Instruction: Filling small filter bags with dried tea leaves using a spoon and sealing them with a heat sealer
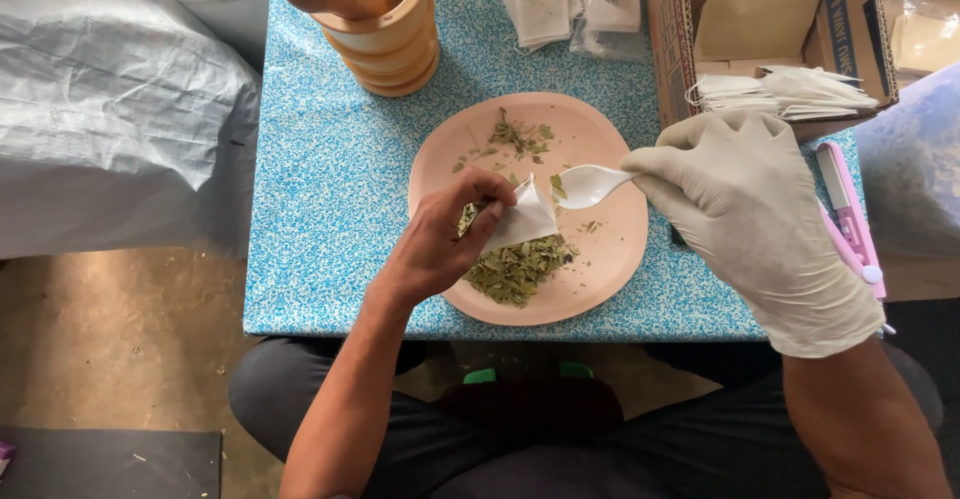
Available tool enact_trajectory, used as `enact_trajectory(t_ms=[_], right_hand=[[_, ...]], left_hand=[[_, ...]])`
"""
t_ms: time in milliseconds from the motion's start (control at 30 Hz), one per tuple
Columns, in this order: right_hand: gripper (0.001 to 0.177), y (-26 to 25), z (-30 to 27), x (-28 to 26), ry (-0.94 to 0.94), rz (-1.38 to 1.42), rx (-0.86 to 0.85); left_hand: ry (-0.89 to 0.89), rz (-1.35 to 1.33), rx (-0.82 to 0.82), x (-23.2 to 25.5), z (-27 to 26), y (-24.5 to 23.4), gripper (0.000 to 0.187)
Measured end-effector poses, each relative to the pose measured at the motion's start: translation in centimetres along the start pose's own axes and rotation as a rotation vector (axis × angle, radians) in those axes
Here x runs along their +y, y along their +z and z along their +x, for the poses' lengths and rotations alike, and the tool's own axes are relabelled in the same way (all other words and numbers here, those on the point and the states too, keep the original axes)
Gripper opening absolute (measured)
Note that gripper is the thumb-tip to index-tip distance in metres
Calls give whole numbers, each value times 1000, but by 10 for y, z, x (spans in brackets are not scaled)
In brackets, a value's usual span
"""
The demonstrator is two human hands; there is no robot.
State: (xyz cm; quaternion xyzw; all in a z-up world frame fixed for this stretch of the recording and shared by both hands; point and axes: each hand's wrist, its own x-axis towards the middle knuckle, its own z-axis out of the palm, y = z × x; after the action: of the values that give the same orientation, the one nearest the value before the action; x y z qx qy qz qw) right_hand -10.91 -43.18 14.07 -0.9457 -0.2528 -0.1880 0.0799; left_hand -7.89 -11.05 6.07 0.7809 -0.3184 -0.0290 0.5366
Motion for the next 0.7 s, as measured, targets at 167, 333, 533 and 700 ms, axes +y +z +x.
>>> enact_trajectory(t_ms=[167, 333, 533, 700], right_hand=[[8, -8, 13, -21, -25, -126, -35], [14, -7, 23, -31, -84, -424, -24], [25, -48, 51, -44, -134, -654, -276], [21, 10, 21, -20, -106, -785, -198]], left_hand=[[8, -16, 14, 1, 1, 2, 14], [-25, -18, 20, 1, 0, 2, 17], [73, -2, 97, -7, 0, -8, 27], [113, -14, 222, -7, -5, -33, 28]])
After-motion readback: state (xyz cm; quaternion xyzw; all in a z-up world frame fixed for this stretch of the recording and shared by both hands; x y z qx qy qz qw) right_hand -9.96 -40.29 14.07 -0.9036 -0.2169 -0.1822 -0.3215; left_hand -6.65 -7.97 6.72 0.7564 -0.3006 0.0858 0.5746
